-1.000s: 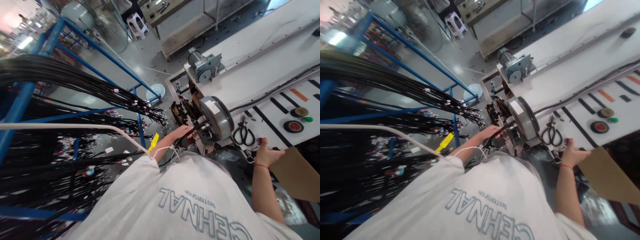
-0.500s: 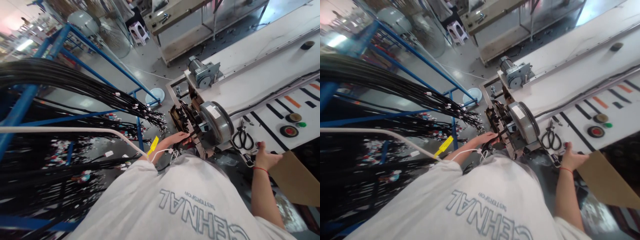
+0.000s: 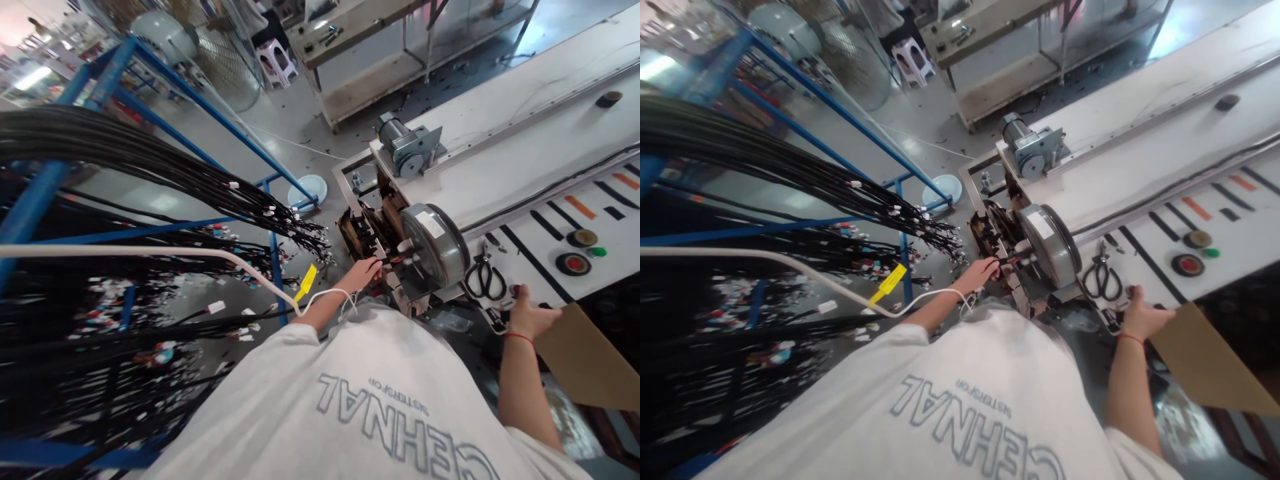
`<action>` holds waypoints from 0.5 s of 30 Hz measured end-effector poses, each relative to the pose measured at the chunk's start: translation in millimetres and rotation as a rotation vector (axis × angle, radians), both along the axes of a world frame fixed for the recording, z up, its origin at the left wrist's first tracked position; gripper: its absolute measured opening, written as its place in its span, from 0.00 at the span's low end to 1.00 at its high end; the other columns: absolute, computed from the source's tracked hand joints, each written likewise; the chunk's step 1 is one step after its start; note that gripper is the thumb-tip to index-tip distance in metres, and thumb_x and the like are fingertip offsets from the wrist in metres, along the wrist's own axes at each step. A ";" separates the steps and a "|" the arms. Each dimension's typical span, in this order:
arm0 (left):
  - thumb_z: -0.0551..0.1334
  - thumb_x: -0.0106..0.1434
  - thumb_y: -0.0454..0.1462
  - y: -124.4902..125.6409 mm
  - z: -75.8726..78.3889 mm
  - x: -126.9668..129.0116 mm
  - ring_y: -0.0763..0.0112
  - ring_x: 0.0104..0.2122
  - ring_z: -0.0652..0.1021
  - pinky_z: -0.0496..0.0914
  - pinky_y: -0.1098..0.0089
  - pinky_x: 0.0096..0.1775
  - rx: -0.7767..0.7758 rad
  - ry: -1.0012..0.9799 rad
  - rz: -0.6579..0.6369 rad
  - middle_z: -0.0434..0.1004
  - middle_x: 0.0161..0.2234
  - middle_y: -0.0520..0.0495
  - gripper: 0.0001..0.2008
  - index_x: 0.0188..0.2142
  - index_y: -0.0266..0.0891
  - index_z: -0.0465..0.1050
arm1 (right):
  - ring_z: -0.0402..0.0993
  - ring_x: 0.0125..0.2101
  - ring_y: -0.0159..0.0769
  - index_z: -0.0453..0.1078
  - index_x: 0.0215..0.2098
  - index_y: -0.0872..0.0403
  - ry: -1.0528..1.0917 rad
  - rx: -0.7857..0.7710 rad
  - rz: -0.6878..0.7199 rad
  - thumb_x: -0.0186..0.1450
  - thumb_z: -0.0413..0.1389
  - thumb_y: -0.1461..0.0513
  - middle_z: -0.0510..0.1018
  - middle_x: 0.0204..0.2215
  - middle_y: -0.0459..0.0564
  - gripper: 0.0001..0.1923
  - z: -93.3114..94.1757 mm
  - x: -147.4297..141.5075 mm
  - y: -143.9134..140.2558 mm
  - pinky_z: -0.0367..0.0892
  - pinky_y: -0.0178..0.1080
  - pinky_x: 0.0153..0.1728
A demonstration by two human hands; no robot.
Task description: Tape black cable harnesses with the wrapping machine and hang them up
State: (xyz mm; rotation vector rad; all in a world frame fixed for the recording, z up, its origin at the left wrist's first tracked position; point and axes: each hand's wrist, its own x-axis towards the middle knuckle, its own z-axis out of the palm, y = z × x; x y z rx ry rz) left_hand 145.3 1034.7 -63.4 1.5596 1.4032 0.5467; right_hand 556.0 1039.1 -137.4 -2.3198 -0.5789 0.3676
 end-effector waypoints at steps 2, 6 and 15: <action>0.48 0.72 0.44 4.6 6.0 5.2 0.72 0.28 0.76 0.69 0.72 0.37 0.010 0.032 -0.044 0.77 0.29 0.47 0.18 0.32 0.37 0.68 | 0.62 0.58 0.57 0.56 0.57 0.66 -0.007 0.021 0.000 0.57 0.67 0.54 0.65 0.56 0.76 0.39 -2.8 1.1 -1.1 0.59 0.50 0.59; 0.52 0.72 0.39 5.2 9.6 11.0 0.67 0.35 0.79 0.69 0.70 0.41 0.051 0.260 -0.089 0.80 0.34 0.45 0.12 0.37 0.36 0.70 | 0.62 0.58 0.59 0.56 0.57 0.65 -0.045 0.036 0.009 0.58 0.66 0.52 0.65 0.55 0.74 0.39 -7.4 2.6 -2.3 0.60 0.52 0.59; 0.48 0.73 0.39 -16.1 -5.9 18.6 0.66 0.43 0.80 0.70 0.68 0.48 0.053 0.213 0.024 0.81 0.41 0.44 0.13 0.46 0.37 0.68 | 0.62 0.58 0.59 0.56 0.57 0.67 -0.065 0.064 0.031 0.60 0.63 0.48 0.65 0.56 0.75 0.40 -16.7 7.8 -3.7 0.59 0.52 0.60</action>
